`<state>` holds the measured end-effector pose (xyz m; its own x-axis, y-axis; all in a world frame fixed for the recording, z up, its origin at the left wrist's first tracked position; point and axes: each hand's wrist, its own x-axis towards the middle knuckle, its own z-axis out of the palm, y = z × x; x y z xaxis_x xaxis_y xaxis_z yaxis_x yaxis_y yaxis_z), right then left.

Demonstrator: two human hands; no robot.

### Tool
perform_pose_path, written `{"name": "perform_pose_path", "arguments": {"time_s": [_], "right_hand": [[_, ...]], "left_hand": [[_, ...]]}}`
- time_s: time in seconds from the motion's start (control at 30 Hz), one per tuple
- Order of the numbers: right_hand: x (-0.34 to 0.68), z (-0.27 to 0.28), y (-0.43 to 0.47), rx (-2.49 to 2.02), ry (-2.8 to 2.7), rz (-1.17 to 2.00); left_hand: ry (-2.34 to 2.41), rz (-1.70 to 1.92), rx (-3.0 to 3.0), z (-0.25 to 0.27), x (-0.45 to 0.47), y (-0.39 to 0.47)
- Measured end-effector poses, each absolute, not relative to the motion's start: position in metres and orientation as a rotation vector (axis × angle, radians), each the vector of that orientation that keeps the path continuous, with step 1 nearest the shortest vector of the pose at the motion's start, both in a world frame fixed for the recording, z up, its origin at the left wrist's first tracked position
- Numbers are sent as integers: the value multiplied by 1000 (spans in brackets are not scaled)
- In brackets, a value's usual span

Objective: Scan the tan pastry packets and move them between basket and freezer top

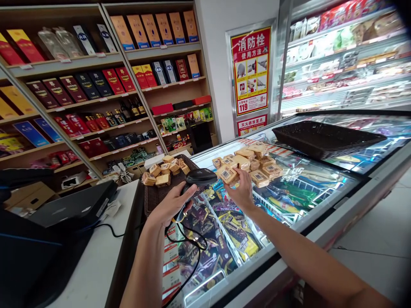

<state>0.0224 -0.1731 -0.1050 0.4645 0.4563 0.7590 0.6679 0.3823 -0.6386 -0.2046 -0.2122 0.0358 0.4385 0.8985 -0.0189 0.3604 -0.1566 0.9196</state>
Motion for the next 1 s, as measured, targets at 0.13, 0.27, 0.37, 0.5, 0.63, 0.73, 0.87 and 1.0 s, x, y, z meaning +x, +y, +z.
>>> {"name": "perform_pose_path", "arguments": {"time_s": [0.13,0.27,0.37,0.5,0.63,0.73,0.87,1.0], "right_hand": [[36,-97,-170,-1265,-991,-227],[71,-94,-158,-1357,-600,-253],[98,-99,-148,-1548,-289,-253],[121,-111,-138,-1744,-131,-126],[130,-119,-133,-1832,-173,-6],[127,-120,-135,-1824,-266,-47],[105,-115,-143,-1718,-413,-283],[52,-102,-142,-1508,-857,-348]], "left_hand": [[1114,695,1720,40,-204,-213],[1125,702,1685,48,-206,-215],[1139,721,1663,51,-211,-215],[1158,762,1656,53,-219,-213],[1164,802,1641,57,-225,-214],[1165,852,1611,63,-230,-218],[1212,985,1600,66,-249,-218],[1375,1082,1612,59,-281,-205]]}}
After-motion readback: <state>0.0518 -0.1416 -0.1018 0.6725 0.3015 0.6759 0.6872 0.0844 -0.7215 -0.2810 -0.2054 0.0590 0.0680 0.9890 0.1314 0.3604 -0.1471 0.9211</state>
